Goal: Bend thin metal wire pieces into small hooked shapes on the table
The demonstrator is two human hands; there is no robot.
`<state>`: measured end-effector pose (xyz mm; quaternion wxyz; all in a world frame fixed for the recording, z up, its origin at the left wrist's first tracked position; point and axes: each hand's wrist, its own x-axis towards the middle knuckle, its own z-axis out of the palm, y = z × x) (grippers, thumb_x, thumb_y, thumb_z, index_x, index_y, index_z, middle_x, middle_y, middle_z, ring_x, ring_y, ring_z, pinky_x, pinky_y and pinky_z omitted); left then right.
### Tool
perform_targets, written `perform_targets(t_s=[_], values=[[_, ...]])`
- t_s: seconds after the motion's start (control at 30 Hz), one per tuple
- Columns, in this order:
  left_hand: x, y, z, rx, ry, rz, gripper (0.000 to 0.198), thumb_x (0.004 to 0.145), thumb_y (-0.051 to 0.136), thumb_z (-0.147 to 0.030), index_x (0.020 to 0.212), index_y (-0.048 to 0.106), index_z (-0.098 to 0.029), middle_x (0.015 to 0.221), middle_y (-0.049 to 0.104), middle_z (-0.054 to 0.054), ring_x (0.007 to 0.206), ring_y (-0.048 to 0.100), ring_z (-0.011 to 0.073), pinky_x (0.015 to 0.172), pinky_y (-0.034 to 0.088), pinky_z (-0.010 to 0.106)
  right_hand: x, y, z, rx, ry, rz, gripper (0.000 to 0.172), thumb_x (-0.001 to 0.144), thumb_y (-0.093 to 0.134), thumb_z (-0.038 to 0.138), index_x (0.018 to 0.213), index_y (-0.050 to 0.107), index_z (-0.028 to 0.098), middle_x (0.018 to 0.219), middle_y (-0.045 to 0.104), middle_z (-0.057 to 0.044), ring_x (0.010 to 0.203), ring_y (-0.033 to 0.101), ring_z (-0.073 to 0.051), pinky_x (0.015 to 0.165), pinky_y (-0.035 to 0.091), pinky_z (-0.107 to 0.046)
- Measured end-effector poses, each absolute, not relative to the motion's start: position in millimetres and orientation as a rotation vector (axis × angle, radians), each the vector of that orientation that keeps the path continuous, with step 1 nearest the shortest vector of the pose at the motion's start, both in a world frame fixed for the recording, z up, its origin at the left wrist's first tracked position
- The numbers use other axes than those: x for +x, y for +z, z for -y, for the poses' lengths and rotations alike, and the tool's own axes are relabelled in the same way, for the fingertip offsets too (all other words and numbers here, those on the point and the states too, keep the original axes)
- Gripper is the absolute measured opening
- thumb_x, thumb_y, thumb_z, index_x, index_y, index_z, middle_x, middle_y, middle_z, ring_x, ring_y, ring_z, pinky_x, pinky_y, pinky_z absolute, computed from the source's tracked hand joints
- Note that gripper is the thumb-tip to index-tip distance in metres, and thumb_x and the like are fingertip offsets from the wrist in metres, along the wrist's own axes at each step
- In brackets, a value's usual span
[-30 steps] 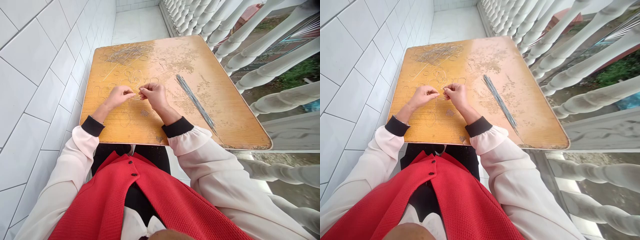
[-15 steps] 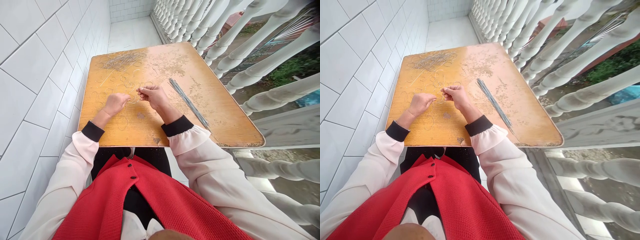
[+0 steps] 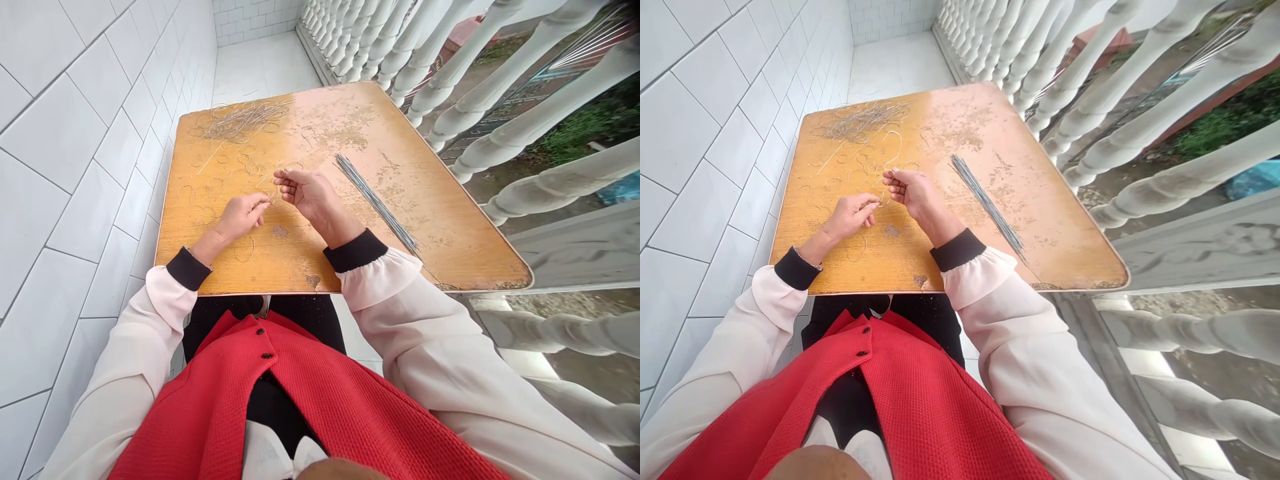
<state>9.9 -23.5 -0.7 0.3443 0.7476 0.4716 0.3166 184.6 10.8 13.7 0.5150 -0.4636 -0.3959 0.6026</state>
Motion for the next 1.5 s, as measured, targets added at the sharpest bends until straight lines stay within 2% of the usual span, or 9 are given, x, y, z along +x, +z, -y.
perform_targets(t_s=[0.13, 0.3, 0.43, 0.63, 0.87, 1.1, 1.23, 1.33, 1.5], values=[[5, -3, 20, 1.879, 0.851, -1.194, 0.015, 0.097, 0.057, -0.024, 0.093, 0.07, -0.016, 0.058, 0.064, -0.004, 0.05, 0.059, 0.0068, 0.059, 0.045, 0.018, 189, 15, -10, -1.117, 1.445, 1.078, 0.02, 0.096, 0.066, 0.032, 0.082, 0.071, 0.019, 0.079, 0.073, -0.003, 0.06, 0.061, -0.009, 0.059, 0.054, -0.018], [5, -8, 17, 1.883, 0.833, -1.156, 0.015, 0.095, 0.057, -0.02, 0.095, 0.072, -0.016, 0.065, 0.068, -0.003, 0.055, 0.063, 0.0063, 0.061, 0.048, 0.017, 188, 15, -6, -1.085, 1.467, 1.145, 0.02, 0.095, 0.072, 0.034, 0.082, 0.07, 0.019, 0.075, 0.073, -0.001, 0.056, 0.061, -0.007, 0.056, 0.05, -0.017], [2, -6, 14, 1.949, 0.821, -1.123, 0.022, 0.089, 0.058, -0.009, 0.1, 0.077, -0.016, 0.075, 0.072, -0.001, 0.063, 0.065, 0.0074, 0.068, 0.051, 0.019, 187, 20, -1, -1.072, 1.472, 1.146, 0.019, 0.093, 0.074, 0.03, 0.079, 0.071, 0.018, 0.067, 0.071, -0.001, 0.053, 0.061, -0.008, 0.054, 0.05, -0.017], [-4, 4, 11, 2.217, 0.701, -0.973, 0.025, 0.088, 0.06, -0.009, 0.094, 0.081, -0.021, 0.078, 0.075, 0.0, 0.074, 0.068, 0.0116, 0.08, 0.051, 0.025, 184, 19, 1, -1.11, 1.418, 1.242, 0.023, 0.092, 0.073, 0.022, 0.07, 0.072, 0.016, 0.056, 0.066, 0.0, 0.045, 0.054, -0.007, 0.047, 0.044, -0.019], [-14, 17, 9, 2.326, 0.655, -1.05, 0.012, 0.089, 0.069, -0.022, 0.089, 0.081, -0.024, 0.088, 0.079, 0.004, 0.09, 0.071, 0.0174, 0.089, 0.05, 0.028, 185, 17, -2, -1.163, 1.315, 1.242, 0.024, 0.093, 0.075, 0.022, 0.07, 0.07, 0.016, 0.059, 0.066, 0.0, 0.047, 0.056, -0.008, 0.052, 0.047, -0.021], [-19, 23, 12, 1.939, 0.744, -1.035, 0.011, 0.085, 0.077, -0.024, 0.092, 0.078, -0.017, 0.083, 0.077, 0.003, 0.078, 0.07, 0.0128, 0.079, 0.053, 0.025, 188, 21, -1, -1.155, 1.354, 1.236, 0.014, 0.091, 0.075, 0.014, 0.077, 0.075, 0.016, 0.062, 0.067, 0.0, 0.05, 0.055, -0.007, 0.055, 0.05, -0.022], [-7, 28, 13, 1.566, 0.925, -1.184, 0.018, 0.09, 0.075, -0.032, 0.095, 0.072, -0.014, 0.083, 0.077, 0.004, 0.072, 0.068, 0.0083, 0.066, 0.051, 0.019, 178, 17, 3, -1.178, 1.309, 1.329, 0.02, 0.091, 0.07, 0.007, 0.073, 0.075, 0.015, 0.059, 0.065, 0.001, 0.047, 0.05, -0.007, 0.053, 0.046, -0.023], [4, 26, 12, 1.496, 0.992, -1.27, 0.012, 0.093, 0.07, -0.022, 0.085, 0.068, -0.015, 0.073, 0.073, 0.001, 0.062, 0.062, 0.0055, 0.061, 0.048, 0.018, 171, 14, 5, -1.206, 1.264, 1.458, 0.027, 0.088, 0.069, 0.004, 0.064, 0.07, 0.015, 0.055, 0.062, 0.001, 0.046, 0.048, -0.007, 0.051, 0.043, -0.023], [4, 19, 8, 1.719, 1.163, -1.461, 0.005, 0.089, 0.073, -0.016, 0.087, 0.069, -0.016, 0.079, 0.072, 0.001, 0.073, 0.065, 0.009, 0.068, 0.049, 0.021, 170, 9, 4, -1.212, 1.198, 1.57, 0.017, 0.089, 0.069, 0.011, 0.074, 0.075, 0.016, 0.056, 0.062, 0.002, 0.046, 0.047, -0.007, 0.048, 0.039, -0.023]])
